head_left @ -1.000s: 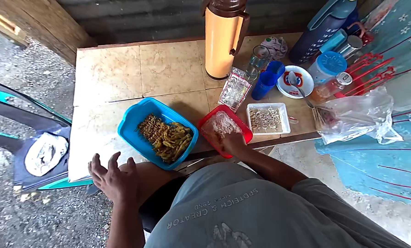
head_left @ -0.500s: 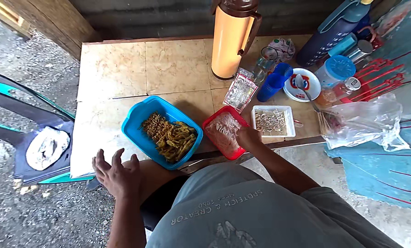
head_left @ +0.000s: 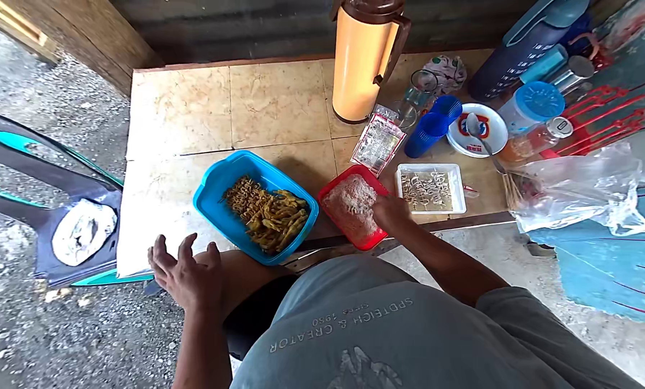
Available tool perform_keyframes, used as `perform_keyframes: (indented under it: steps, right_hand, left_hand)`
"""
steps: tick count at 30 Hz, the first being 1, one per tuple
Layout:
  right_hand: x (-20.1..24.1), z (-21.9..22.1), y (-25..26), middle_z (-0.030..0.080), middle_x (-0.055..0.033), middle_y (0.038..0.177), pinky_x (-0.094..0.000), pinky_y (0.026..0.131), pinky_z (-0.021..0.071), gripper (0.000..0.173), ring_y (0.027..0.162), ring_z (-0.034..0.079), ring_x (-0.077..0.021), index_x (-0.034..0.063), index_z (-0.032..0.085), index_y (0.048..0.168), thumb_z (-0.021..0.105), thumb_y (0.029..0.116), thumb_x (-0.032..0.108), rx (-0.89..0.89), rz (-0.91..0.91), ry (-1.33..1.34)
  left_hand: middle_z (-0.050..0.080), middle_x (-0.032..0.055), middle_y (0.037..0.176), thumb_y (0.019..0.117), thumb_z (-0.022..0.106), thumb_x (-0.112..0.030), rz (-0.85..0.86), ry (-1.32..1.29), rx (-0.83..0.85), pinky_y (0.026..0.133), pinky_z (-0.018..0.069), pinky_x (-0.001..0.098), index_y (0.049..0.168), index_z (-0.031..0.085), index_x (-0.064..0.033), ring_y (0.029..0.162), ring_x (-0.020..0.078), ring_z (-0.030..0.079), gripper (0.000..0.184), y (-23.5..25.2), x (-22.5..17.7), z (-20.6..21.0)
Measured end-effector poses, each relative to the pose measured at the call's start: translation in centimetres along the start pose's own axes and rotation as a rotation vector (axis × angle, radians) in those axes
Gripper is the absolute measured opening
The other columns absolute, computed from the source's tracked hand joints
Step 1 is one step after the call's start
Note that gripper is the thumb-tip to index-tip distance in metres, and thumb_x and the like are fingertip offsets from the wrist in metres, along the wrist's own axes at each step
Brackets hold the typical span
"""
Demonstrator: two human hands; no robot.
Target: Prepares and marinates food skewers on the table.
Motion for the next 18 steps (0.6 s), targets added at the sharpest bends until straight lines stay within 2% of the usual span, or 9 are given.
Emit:
perform_keyframes:
  steps: [2, 5, 9, 12, 13, 16, 18]
  right_hand:
    - [0.1, 0.2, 0.1, 0.066, -0.0227, 0.128, -0.0608, 0.092, 0.0525, 0.022, 0.12, 0.062, -0.0436, -0.0028, 0.074, 0.108, 0.054, 0.0996, 0.002, -0.001, -0.013, -0.03]
    - [2.0, 1.3, -0.6, 0.066, -0.0239, 0.128, -0.0614, 0.095, 0.0506, 0.021, 0.122, 0.061, -0.0442, -0.0058, 0.073, 0.108, 0.054, 0.0991, -0.002, 0.089, -0.162, -0.075]
    - [0.8, 0.2, -1.5, 0.07, -0.0201, 0.121, -0.0621, 0.092, 0.0523, 0.022, 0.118, 0.064, -0.041, -0.0018, 0.075, 0.106, 0.058, 0.0983, 0.009, 0.142, -0.184, -0.012]
    - [-1.8, -1.5, -2.1, 0.07, -0.0187, 0.124, -0.0659, 0.094, 0.0501, 0.026, 0.118, 0.065, -0.0396, 0.0039, 0.076, 0.116, 0.056, 0.1015, 0.014, 0.155, -0.116, 0.171]
    - [-2.6, -1.9, -2.2, 0.07, -0.018, 0.124, -0.0653, 0.096, 0.05, 0.027, 0.118, 0.065, -0.0386, 0.005, 0.076, 0.117, 0.056, 0.1021, 0.015, 0.128, -0.117, 0.216]
    - [-4.3, -3.7, -3.2, 0.072, -0.0162, 0.117, -0.062, 0.094, 0.0523, 0.024, 0.112, 0.068, -0.0364, 0.0052, 0.078, 0.112, 0.06, 0.1008, 0.015, -0.057, -0.112, 0.293]
    - [-4.8, -4.4, -3.8, 0.072, -0.0155, 0.119, -0.0604, 0.093, 0.0535, 0.022, 0.114, 0.067, -0.0361, 0.0045, 0.077, 0.111, 0.061, 0.1005, 0.014, -0.184, -0.067, 0.261]
  left_hand:
    - [0.033, 0.03, 0.16, 0.0966, 0.061, -0.031, -0.005, 0.001, 0.006, 0.12, 0.0207, 0.065, 0.129, 0.067, -0.0055, 0.152, 0.0495, 0.021, 0.041, 0.0, -0.2, 0.1]
    - [0.034, 0.0294, 0.16, 0.0965, 0.062, -0.031, -0.009, 0.009, 0.014, 0.12, 0.0217, 0.0641, 0.129, 0.067, -0.0057, 0.152, 0.0493, 0.022, 0.041, 0.1, -0.6, 0.1]
    - [0.035, 0.0302, 0.159, 0.0963, 0.063, -0.031, -0.005, -0.001, 0.022, 0.12, 0.0214, 0.0652, 0.129, 0.067, -0.0052, 0.152, 0.0499, 0.022, 0.042, 0.1, -0.9, -0.1]
    - [0.034, 0.0303, 0.16, 0.0965, 0.062, -0.03, -0.004, -0.01, 0.023, 0.12, 0.0208, 0.0655, 0.129, 0.067, -0.0049, 0.153, 0.05, 0.021, 0.042, 0.1, -0.9, 0.0]
    - [0.034, 0.0302, 0.16, 0.0965, 0.062, -0.03, -0.004, -0.008, 0.027, 0.12, 0.0208, 0.0653, 0.129, 0.067, -0.0048, 0.153, 0.0498, 0.021, 0.041, 0.1, -1.0, 0.1]
    - [0.035, 0.0297, 0.159, 0.0964, 0.063, -0.03, -0.004, 0.001, 0.026, 0.12, 0.0215, 0.0651, 0.129, 0.067, -0.0055, 0.152, 0.0497, 0.021, 0.041, 0.2, -1.1, 0.1]
    - [0.035, 0.0302, 0.159, 0.0959, 0.064, -0.03, 0.001, -0.001, 0.023, 0.12, 0.0213, 0.065, 0.128, 0.068, -0.0059, 0.152, 0.0499, 0.021, 0.04, 0.3, -0.9, 0.2]
Point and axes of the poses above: each hand's wrist, its own y-axis towards the middle knuckle, its own z-axis out of the palm, x = y × z, the point moved 8 cm from there along y, towards the middle knuckle
